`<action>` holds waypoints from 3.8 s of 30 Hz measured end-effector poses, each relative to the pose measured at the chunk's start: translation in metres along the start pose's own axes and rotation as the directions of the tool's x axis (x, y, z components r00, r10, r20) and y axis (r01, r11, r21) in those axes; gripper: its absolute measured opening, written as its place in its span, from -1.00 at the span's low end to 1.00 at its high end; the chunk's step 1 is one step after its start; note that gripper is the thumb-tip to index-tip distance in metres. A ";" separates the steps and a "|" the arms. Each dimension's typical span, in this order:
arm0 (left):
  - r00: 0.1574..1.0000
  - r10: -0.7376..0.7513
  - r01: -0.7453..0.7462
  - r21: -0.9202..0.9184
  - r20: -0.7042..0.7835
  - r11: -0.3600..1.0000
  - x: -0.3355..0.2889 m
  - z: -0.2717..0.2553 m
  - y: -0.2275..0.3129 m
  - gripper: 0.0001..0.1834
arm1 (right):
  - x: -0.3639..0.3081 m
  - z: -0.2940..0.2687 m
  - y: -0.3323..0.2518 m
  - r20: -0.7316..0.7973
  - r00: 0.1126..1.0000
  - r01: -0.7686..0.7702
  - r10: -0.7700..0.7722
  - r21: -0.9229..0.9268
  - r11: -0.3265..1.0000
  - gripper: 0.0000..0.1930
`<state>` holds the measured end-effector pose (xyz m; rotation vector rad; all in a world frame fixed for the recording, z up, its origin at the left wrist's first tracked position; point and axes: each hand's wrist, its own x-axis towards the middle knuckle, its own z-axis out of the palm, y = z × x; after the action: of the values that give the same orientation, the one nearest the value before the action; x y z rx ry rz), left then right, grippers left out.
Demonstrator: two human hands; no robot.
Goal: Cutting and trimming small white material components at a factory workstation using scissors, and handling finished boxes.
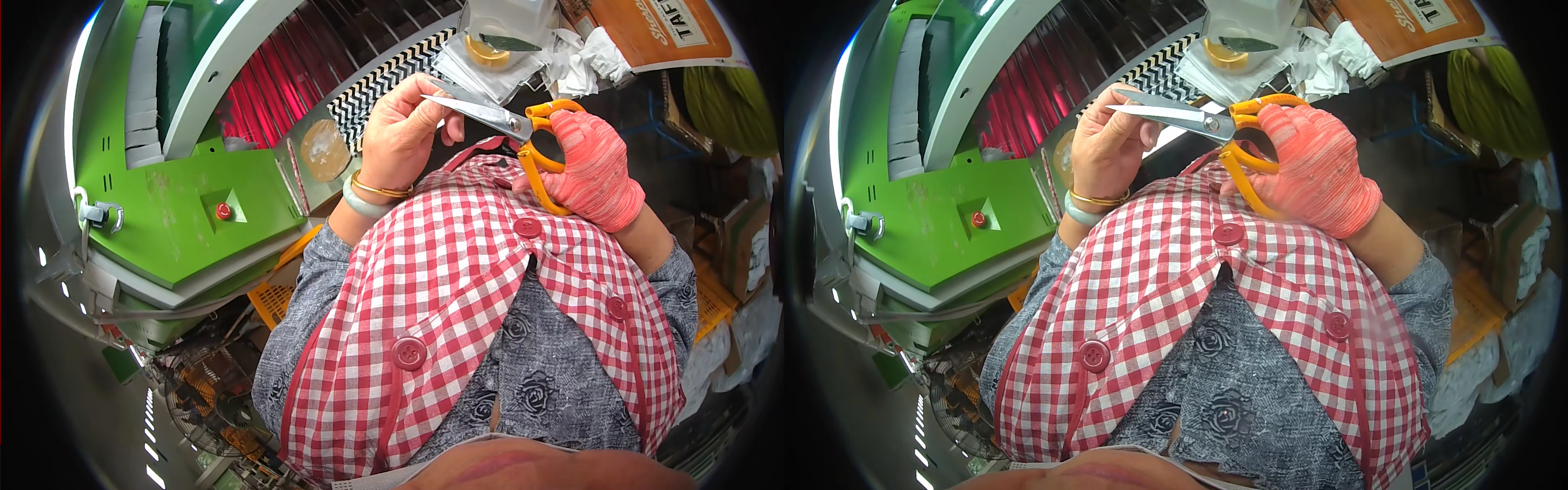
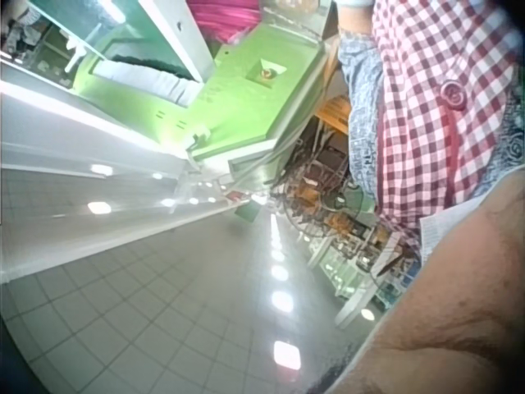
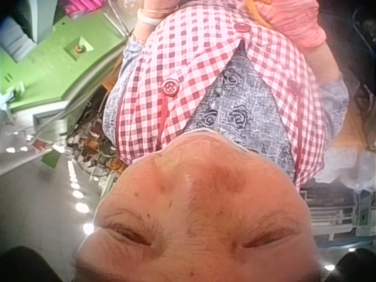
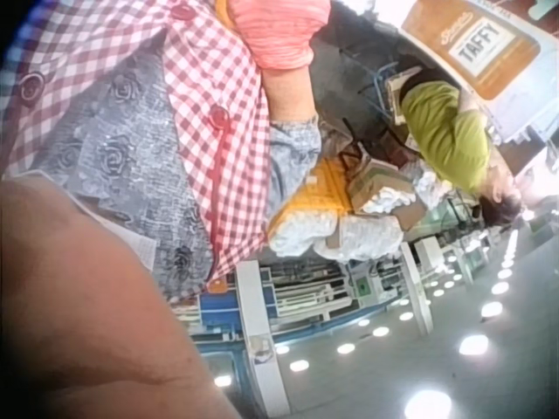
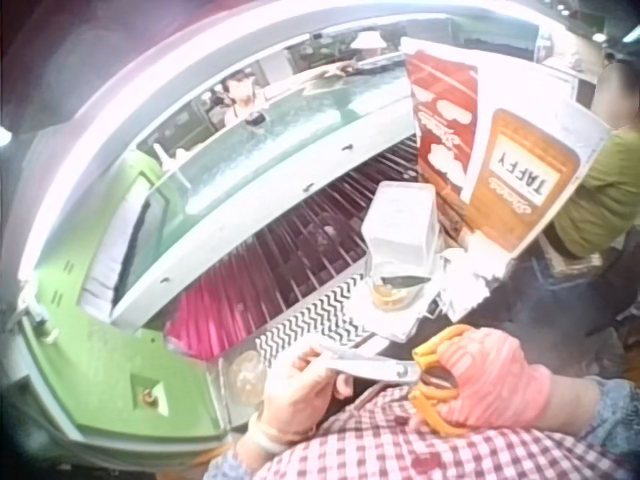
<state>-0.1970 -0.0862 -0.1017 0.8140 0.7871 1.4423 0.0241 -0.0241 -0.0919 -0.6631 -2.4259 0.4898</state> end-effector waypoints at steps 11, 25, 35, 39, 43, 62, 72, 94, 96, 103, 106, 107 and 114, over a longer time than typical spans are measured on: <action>0.999 0.032 -0.032 0.062 -0.013 0.998 -0.001 0.000 -0.002 -0.88 | 0.005 -0.002 0.000 -0.027 0.999 0.022 -0.021 0.042 0.999 -0.44; 0.997 0.042 -0.035 0.127 -0.058 0.991 -0.007 0.007 0.004 -0.89 | 0.003 -0.007 -0.005 0.038 0.998 -0.060 0.055 0.125 0.990 -0.49; 0.994 0.059 -0.040 0.204 -0.089 0.978 -0.010 0.003 0.008 -0.85 | 0.004 0.002 -0.007 0.069 0.981 -0.189 0.180 0.151 0.970 -0.52; 0.993 0.074 -0.055 0.200 -0.089 0.978 -0.011 0.001 0.010 -0.86 | 0.007 0.001 -0.010 0.005 0.997 -0.075 0.075 0.011 0.997 -0.58; 0.993 0.090 -0.072 0.225 -0.071 0.972 -0.013 -0.001 0.009 -0.85 | 0.005 0.000 -0.010 0.017 0.997 -0.071 0.072 -0.035 0.997 -0.60; 0.995 0.088 -0.069 0.300 -0.047 0.951 -0.012 -0.011 0.006 -0.88 | 0.008 0.006 -0.009 0.096 0.989 -0.116 0.110 0.065 0.991 -0.41; 0.990 0.109 -0.075 0.333 -0.085 0.940 -0.012 -0.006 0.003 -0.88 | 0.005 0.005 -0.007 0.149 0.977 -0.168 0.154 0.088 0.982 -0.48; 0.987 0.101 -0.048 0.371 -0.124 0.928 -0.005 0.007 0.026 -0.88 | 0.015 -0.008 -0.017 -0.030 0.990 -0.136 0.136 0.022 0.991 -0.52; 0.987 0.103 -0.051 0.371 -0.120 0.927 -0.006 0.004 0.024 -0.88 | 0.015 -0.008 -0.017 -0.025 0.988 -0.155 0.155 0.027 0.988 -0.52; 0.987 0.120 -0.082 0.302 -0.110 0.950 -0.012 0.000 0.015 -0.87 | 0.009 -0.001 -0.011 -0.043 0.998 -0.052 0.051 -0.030 0.998 -0.61; 0.987 0.124 -0.088 0.302 -0.104 0.949 -0.013 -0.001 0.013 -0.87 | 0.007 0.000 -0.010 -0.057 0.998 -0.035 0.032 -0.048 0.998 -0.62; 0.987 0.125 -0.090 0.304 -0.097 0.948 -0.013 -0.001 0.013 -0.87 | 0.006 0.001 -0.009 -0.063 0.998 -0.024 0.021 -0.051 0.998 -0.62; 0.990 0.121 -0.098 0.255 -0.075 0.962 -0.011 -0.004 0.008 -0.87 | 0.006 0.000 -0.007 -0.076 0.997 -0.014 0.008 -0.078 0.997 -0.58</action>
<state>-0.2042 -0.0975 -0.0967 1.0029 1.0213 1.5048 0.0172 -0.0261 -0.0857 -0.7160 -2.3812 0.3684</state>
